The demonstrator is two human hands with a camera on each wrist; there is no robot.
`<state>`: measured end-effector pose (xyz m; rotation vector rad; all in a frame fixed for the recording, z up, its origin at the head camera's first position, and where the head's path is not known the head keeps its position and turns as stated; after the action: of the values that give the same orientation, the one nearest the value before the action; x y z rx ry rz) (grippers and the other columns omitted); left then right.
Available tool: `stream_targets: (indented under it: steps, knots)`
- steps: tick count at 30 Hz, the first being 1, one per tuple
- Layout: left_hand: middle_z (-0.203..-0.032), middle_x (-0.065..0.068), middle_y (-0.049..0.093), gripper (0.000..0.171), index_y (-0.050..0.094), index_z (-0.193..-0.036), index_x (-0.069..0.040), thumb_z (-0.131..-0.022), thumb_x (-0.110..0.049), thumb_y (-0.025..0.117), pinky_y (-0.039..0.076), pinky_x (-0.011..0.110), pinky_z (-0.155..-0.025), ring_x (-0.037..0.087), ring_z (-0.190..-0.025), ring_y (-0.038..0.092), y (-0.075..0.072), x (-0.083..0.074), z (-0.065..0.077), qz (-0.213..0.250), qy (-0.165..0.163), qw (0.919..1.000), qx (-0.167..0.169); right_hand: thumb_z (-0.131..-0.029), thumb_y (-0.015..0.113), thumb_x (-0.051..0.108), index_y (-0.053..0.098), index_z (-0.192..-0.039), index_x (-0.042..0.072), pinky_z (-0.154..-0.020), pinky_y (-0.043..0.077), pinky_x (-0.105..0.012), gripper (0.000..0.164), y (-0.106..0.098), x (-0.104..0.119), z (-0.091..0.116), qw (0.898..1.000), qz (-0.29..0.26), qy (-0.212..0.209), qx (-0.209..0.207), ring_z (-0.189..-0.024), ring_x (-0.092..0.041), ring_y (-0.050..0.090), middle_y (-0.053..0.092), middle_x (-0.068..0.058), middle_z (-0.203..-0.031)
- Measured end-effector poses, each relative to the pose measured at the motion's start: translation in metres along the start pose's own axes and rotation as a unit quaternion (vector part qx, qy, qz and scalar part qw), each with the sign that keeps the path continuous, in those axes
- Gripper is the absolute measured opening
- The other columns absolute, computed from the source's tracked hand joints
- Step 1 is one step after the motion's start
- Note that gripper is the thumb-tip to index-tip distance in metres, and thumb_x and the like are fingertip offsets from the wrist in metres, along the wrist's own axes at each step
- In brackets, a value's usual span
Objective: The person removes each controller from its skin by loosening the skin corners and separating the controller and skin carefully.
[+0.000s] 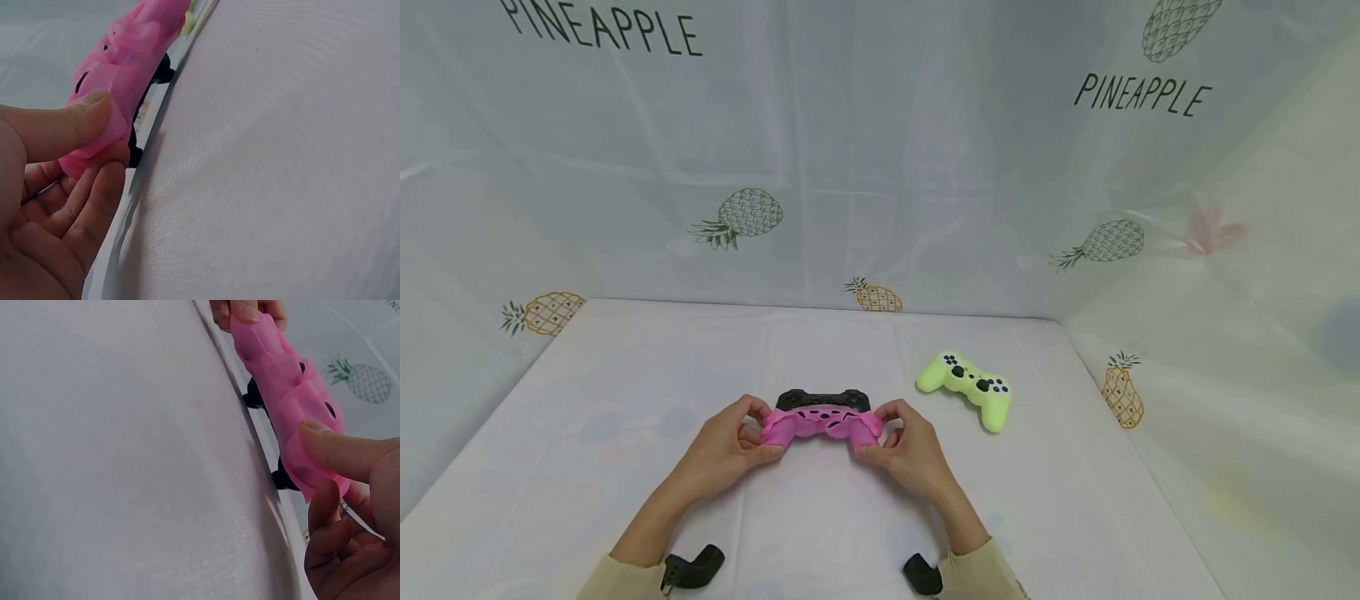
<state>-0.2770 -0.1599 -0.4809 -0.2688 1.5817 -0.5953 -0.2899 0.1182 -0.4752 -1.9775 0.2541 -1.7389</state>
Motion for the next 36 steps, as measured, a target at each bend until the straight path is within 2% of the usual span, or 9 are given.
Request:
stream_targets:
  steps: [4, 7, 20, 25, 36]
  knots:
    - [-0.087, -0.003, 0.074, 0.048, 0.056, -0.121, -0.015, -0.087, -0.021, 0.09, 0.052, 0.03, -0.079, 0.015, -0.077, 0.071, 0.0001, -0.0007, -0.0003, -0.005, 0.007, 1.0, -0.001, -0.077, 0.098, 0.021, 0.064, -0.115, 0.014, -0.056, 0.043, -0.023, 0.051, -0.0011, -0.0017, -0.0002, 1.0, 0.006, 0.006, -0.007, -0.058, -0.006, 0.053, 0.061, -0.002, -0.076]
    - [-0.087, -0.004, 0.073, 0.047, 0.057, -0.12, -0.014, -0.088, -0.02, 0.09, 0.052, 0.029, -0.078, 0.014, -0.077, 0.07, 0.0004, -0.0008, -0.0007, -0.01, 0.012, 0.9999, -0.002, -0.077, 0.097, 0.021, 0.065, -0.112, 0.013, -0.054, 0.041, -0.022, 0.048, -0.0007, -0.0022, -0.0007, 1.0, 0.017, 0.006, -0.008, -0.056, -0.004, 0.05, 0.057, -0.001, -0.068]
    - [-0.086, -0.003, 0.071, 0.043, 0.058, -0.115, -0.014, -0.087, -0.017, 0.09, 0.054, 0.028, -0.074, 0.014, -0.076, 0.069, 0.0007, -0.0037, 0.0002, -0.017, 0.021, 0.9996, 0.0, -0.075, 0.099, 0.021, 0.064, -0.1, 0.013, -0.053, 0.038, -0.023, 0.044, 0.0012, 0.0037, -0.0018, 0.998, 0.059, -0.022, -0.002, -0.055, -0.003, 0.046, 0.051, 0.002, -0.063]
    - [-0.084, -0.004, 0.071, 0.043, 0.058, -0.112, -0.014, -0.086, -0.017, 0.091, 0.053, 0.027, -0.072, 0.013, -0.074, 0.068, 0.0018, -0.0042, 0.0008, -0.017, 0.031, 0.9994, 0.001, -0.075, 0.099, 0.021, 0.063, -0.099, 0.014, -0.053, 0.038, -0.022, 0.043, 0.0005, 0.0042, -0.0011, 0.998, 0.064, -0.025, -0.003, -0.056, -0.003, 0.046, 0.051, 0.004, -0.063]
    - [-0.085, -0.004, 0.073, 0.041, 0.059, -0.111, -0.014, -0.086, -0.018, 0.091, 0.053, 0.027, -0.073, 0.011, -0.075, 0.069, 0.0007, -0.006, 0.0012, -0.019, 0.029, 0.9994, -0.003, -0.076, 0.098, 0.02, 0.063, -0.097, 0.015, -0.053, 0.038, -0.023, 0.041, -0.0005, 0.0045, -0.0012, 0.997, 0.069, -0.025, -0.01, -0.056, -0.004, 0.046, 0.052, 0.003, -0.063]
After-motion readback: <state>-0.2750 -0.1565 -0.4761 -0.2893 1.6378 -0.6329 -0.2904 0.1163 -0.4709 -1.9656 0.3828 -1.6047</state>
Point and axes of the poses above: each hand's wrist, its own z-axis away from the middle knuckle, its own y-axis out of the palm, x = y × z, the point moved 9 cm from there along -z, towards the middle knuckle
